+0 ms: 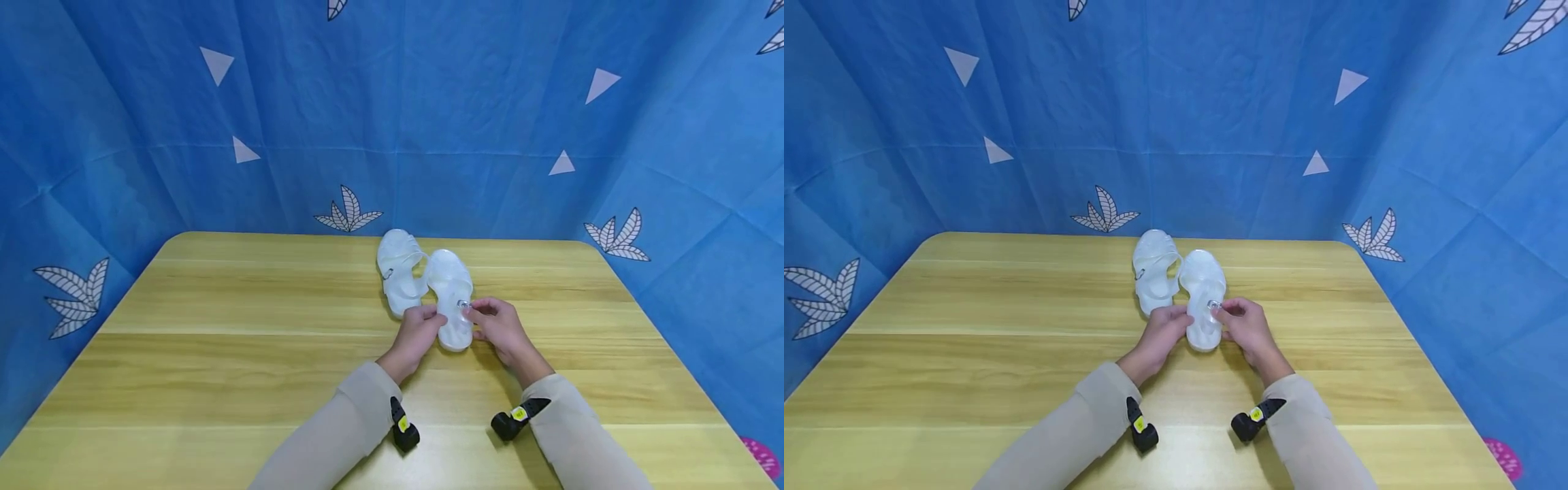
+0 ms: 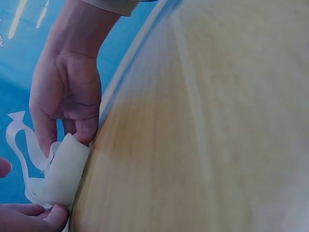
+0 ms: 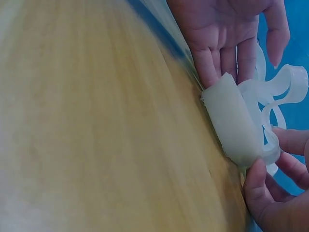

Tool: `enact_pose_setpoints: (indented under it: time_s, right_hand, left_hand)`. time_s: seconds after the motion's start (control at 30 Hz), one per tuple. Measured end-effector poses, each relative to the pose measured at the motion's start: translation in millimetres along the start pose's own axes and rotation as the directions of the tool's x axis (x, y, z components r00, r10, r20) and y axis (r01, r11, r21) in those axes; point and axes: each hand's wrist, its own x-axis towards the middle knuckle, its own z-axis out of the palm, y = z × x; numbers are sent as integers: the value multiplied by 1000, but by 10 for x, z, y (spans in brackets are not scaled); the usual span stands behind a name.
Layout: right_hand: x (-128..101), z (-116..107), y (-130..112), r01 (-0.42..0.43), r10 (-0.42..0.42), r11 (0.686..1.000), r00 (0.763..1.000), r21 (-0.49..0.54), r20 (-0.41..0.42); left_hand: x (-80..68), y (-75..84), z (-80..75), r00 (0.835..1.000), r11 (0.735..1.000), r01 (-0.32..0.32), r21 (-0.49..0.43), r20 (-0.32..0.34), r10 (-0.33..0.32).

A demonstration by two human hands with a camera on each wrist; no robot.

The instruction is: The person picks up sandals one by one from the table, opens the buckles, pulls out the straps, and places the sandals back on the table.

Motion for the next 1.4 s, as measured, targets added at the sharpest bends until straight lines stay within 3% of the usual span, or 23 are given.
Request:
enact_pose_setpoints:
  time_s: [0.4, 0.73, 1.0, 1.4]
  right_hand:
    - [139, 32, -14, 6, -6, 1000, 1000, -13, -24]
    - [279, 101, -6, 35, -36, 999, 997, -19, -68]
    - [343, 114, -23, 62, -65, 998, 993, -33, -100]
    - [385, 92, -66, 88, -93, 995, 988, -43, -124]
  left_hand:
    - [66, 31, 99, 997, 993, -61, 99, -45, 66]
    - [130, 52, 133, 994, 970, -41, 241, -84, 63]
    - [182, 52, 176, 994, 967, 19, 253, -107, 9]
    - [238, 102, 212, 998, 971, 7, 241, -66, 9]
